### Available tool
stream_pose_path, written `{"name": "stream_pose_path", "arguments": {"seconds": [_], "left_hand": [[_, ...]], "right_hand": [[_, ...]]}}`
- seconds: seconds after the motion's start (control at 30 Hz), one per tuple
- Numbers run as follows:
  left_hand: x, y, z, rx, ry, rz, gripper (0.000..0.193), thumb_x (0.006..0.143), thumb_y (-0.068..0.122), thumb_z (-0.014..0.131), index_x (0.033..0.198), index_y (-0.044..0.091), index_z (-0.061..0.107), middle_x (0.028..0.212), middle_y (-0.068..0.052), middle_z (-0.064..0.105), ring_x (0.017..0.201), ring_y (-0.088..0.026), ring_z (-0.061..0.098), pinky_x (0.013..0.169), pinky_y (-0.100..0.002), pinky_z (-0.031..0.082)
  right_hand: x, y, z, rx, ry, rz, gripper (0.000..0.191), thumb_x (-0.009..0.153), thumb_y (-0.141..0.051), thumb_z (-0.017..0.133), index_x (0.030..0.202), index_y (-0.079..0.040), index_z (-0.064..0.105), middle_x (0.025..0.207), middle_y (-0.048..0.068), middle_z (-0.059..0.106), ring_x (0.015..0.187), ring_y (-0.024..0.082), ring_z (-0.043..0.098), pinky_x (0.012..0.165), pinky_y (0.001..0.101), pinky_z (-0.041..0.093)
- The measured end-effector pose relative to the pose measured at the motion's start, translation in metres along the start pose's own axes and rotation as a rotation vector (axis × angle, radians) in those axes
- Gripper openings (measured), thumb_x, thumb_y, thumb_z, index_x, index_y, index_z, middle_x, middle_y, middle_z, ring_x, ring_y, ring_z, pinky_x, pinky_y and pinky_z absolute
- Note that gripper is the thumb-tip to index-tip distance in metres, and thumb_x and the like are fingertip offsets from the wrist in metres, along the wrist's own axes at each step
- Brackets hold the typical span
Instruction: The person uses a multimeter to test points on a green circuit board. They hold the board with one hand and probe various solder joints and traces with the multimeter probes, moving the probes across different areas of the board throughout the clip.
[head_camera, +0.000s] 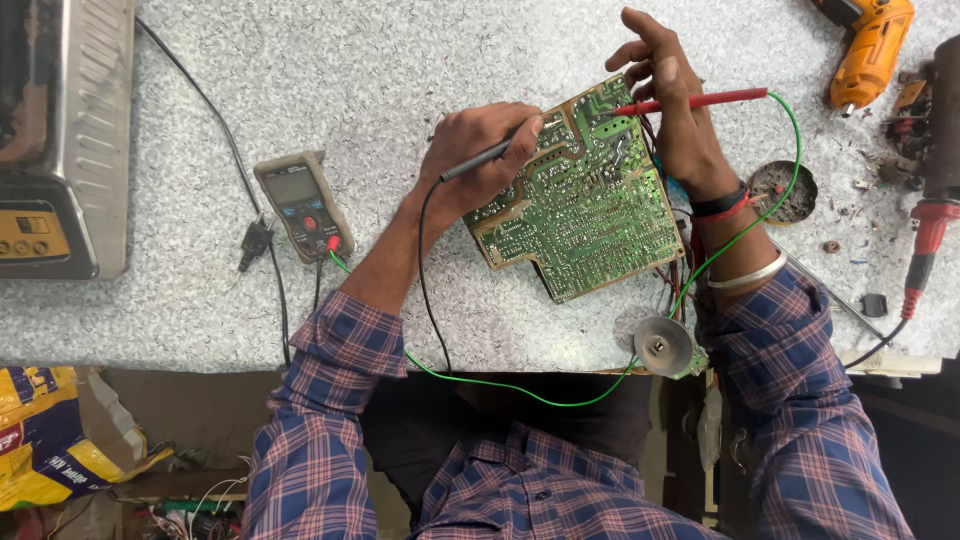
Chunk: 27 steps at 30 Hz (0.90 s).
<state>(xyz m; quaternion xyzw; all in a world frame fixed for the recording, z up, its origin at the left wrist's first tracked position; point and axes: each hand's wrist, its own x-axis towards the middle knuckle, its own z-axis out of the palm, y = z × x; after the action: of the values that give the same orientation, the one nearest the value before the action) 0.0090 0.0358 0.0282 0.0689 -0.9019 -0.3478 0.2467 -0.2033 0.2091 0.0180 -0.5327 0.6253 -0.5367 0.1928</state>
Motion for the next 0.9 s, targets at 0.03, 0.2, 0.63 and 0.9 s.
{"name": "stream_pose_path", "arguments": {"seconds": [0.03, 0.2, 0.63, 0.9], "left_hand": [[-0.001, 0.000, 0.000, 0.002, 0.006, 0.010, 0.053, 0.109, 0.048, 0.041, 0.105, 0.008, 0.076, 0.087, -0.010, 0.075, 0.075, -0.029, 0.074, 0.066, -0.041, 0.058], [0.000, -0.003, 0.002, 0.018, 0.059, 0.061, 0.045, 0.109, 0.040, 0.048, 0.101, 0.007, 0.076, 0.087, -0.011, 0.075, 0.074, -0.028, 0.073, 0.064, -0.039, 0.058], [0.000, -0.012, 0.000, -0.058, 0.217, 0.150, 0.029, 0.107, 0.025, 0.054, 0.096, 0.006, 0.072, 0.080, -0.008, 0.072, 0.069, -0.021, 0.071, 0.061, -0.036, 0.054], [0.000, -0.027, 0.006, -0.213, 0.204, 0.078, 0.039, 0.110, 0.031, 0.051, 0.083, 0.007, 0.068, 0.070, -0.003, 0.067, 0.057, -0.013, 0.061, 0.054, -0.033, 0.047]], "right_hand": [[-0.001, -0.001, 0.000, 0.021, -0.009, -0.006, 0.073, 0.114, -0.059, 0.026, 0.164, -0.007, 0.038, 0.128, 0.007, 0.059, 0.103, 0.012, 0.051, 0.088, 0.0301, 0.047], [0.001, -0.001, -0.002, 0.090, -0.048, -0.010, 0.068, 0.109, -0.048, 0.035, 0.162, -0.005, 0.038, 0.124, 0.008, 0.060, 0.101, 0.014, 0.055, 0.088, 0.0306, 0.046], [0.003, 0.000, -0.006, 0.093, -0.097, -0.066, 0.073, 0.105, -0.052, 0.036, 0.158, -0.003, 0.044, 0.125, 0.009, 0.062, 0.107, 0.016, 0.057, 0.094, 0.0321, 0.048], [0.001, -0.006, -0.005, 0.085, -0.141, -0.088, 0.077, 0.104, -0.053, 0.034, 0.162, -0.003, 0.041, 0.125, 0.009, 0.059, 0.104, 0.014, 0.053, 0.092, 0.0303, 0.044]]}}
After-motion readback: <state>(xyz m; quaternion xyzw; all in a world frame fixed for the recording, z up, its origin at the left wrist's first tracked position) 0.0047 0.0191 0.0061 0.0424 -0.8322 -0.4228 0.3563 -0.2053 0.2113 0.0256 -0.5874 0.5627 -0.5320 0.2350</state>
